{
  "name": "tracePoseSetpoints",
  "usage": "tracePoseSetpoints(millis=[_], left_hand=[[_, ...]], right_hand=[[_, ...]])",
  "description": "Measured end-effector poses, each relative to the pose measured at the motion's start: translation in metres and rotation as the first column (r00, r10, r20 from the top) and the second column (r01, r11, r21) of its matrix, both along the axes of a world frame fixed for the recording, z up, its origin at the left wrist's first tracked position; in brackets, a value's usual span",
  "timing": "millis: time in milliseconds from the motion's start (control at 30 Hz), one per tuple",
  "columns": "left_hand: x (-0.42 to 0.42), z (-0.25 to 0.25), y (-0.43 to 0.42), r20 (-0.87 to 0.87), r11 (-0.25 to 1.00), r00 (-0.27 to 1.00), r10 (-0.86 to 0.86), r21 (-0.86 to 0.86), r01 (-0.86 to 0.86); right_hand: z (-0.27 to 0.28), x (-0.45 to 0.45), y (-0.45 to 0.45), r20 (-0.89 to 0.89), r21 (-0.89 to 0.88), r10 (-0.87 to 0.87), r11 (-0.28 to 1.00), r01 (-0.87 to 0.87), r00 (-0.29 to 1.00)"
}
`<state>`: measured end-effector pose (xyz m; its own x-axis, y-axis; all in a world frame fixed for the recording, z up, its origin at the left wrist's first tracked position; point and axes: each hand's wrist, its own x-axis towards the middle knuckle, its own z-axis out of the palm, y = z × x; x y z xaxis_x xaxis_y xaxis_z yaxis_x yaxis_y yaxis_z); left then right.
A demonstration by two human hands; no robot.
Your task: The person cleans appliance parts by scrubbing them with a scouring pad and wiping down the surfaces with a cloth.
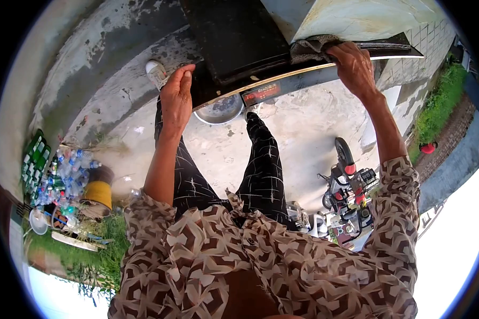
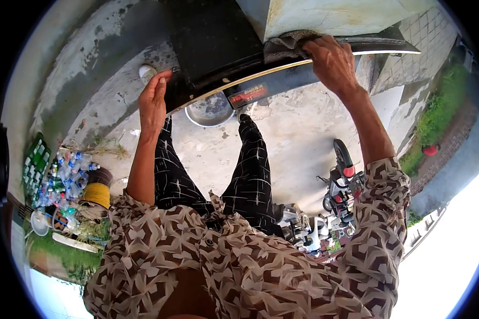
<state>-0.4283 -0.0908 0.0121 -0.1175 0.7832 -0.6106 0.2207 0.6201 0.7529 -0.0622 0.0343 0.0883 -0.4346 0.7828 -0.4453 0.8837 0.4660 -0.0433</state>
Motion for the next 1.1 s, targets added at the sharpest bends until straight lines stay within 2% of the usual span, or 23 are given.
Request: tracePoseSetpoints(millis=[33,100,133,200,233,267,333,400,433,500,567,633,667,700,733,767,833,867,967,1000,1067,1100], left_hand=[[0.004,-0.008,-0.005,-0.043,0.985,0.994,0.104,0.145,-0.096],[0.007,-0.01,-0.009,0.003,0.951,0.971,0.239,0.204,-0.234],[0.008,-0.011,-0.009,0.029,0.923,0.951,0.307,0.236,-0.305],[0.008,-0.012,-0.008,-0.072,0.93,0.97,0.233,0.307,-0.201],[0.01,-0.003,-0.006,-0.138,0.935,0.974,0.181,0.331,-0.127],[0.012,0.007,-0.005,-0.205,0.937,0.971,0.124,0.346,-0.047],[0.021,0.019,-0.005,-0.302,0.938,0.953,-0.003,0.33,0.108],[0.031,0.023,-0.005,-0.401,0.906,0.905,-0.144,0.313,0.284],[0.035,0.031,0.0,-0.372,0.934,0.915,-0.158,0.244,0.261],[0.034,0.022,0.0,-0.448,0.915,0.881,-0.153,0.273,0.298],[0.032,0.016,0.001,-0.496,0.88,0.862,-0.104,0.358,0.312],[0.033,0.015,-0.003,-0.504,0.879,0.857,-0.109,0.353,0.32],[0.033,0.016,-0.002,-0.511,0.882,0.852,-0.113,0.343,0.323],[0.033,0.017,-0.002,-0.525,0.882,0.842,-0.123,0.331,0.335],[0.032,0.017,-0.002,-0.536,0.881,0.833,-0.139,0.317,0.351],[0.032,0.017,-0.001,-0.552,0.878,0.821,-0.146,0.309,0.365],[0.033,0.014,0.0,-0.556,0.877,0.819,-0.139,0.316,0.363],[0.034,0.013,-0.002,-0.561,0.876,0.817,-0.133,0.319,0.362],[0.035,0.016,0.0,-0.572,0.871,0.811,-0.127,0.327,0.367],[0.036,0.017,0.0,-0.571,0.872,0.812,-0.126,0.327,0.365],[0.038,0.018,-0.001,-0.579,0.879,0.802,-0.146,0.295,0.374],[0.04,0.017,-0.001,-0.588,0.882,0.795,-0.148,0.286,0.376]], right_hand=[[-0.007,-0.018,-0.015,-0.15,0.028,0.021,0.999,-0.017,0.988],[-0.008,-0.085,-0.04,-0.348,-0.079,-0.045,0.997,0.019,0.936],[-0.007,-0.121,-0.049,-0.402,-0.114,0.003,0.992,-0.053,0.916],[-0.018,-0.181,-0.073,-0.461,-0.082,0.09,0.986,-0.144,0.883],[-0.016,-0.198,-0.077,-0.412,-0.077,0.142,0.979,-0.19,0.9],[-0.015,-0.202,-0.079,-0.38,-0.046,0.157,0.981,-0.188,0.912],[-0.018,-0.18,-0.079,-0.482,-0.041,0.081,0.992,-0.115,0.873],[-0.019,-0.14,-0.069,-0.418,0.007,0.115,0.992,-0.123,0.901],[-0.017,-0.114,-0.055,-0.405,-0.026,0.071,0.996,-0.089,0.912],[-0.016,-0.053,-0.031,-0.273,0.047,0.045,0.998,-0.033,0.961],[-0.011,0.015,-0.003,-0.163,0.086,0.051,0.996,-0.037,0.985],[-0.023,0.093,0.024,-0.141,0.098,0.071,0.994,-0.057,0.987],[-0.02,0.126,0.046,-0.096,0.039,0.089,0.996,-0.085,0.991],[-0.018,0.157,0.061,0.019,0.066,0.078,0.995,-0.079,0.997],[-0.033,0.203,0.074,0.055,0.081,-0.038,0.996,0.034,0.998],[-0.039,0.235,0.087,0.162,0.079,-0.107,0.992,0.095,0.981],[-0.041,0.276,0.109,0.215,0.122,-0.219,0.973,0.196,0.952],[-0.044,0.283,0.116,0.255,0.136,-0.291,0.955,0.263,0.922],[-0.042,0.271,0.124,0.492,0.096,-0.319,0.945,0.314,0.81],[-0.039,0.256,0.107,0.409,0.156,-0.356,0.935,0.32,0.84],[-0.051,0.254,0.077,0.168,0.301,-0.238,0.937,0.18,0.957],[-0.046,0.227,0.068,0.168,0.289,-0.191,0.947,0.137,0.967]])
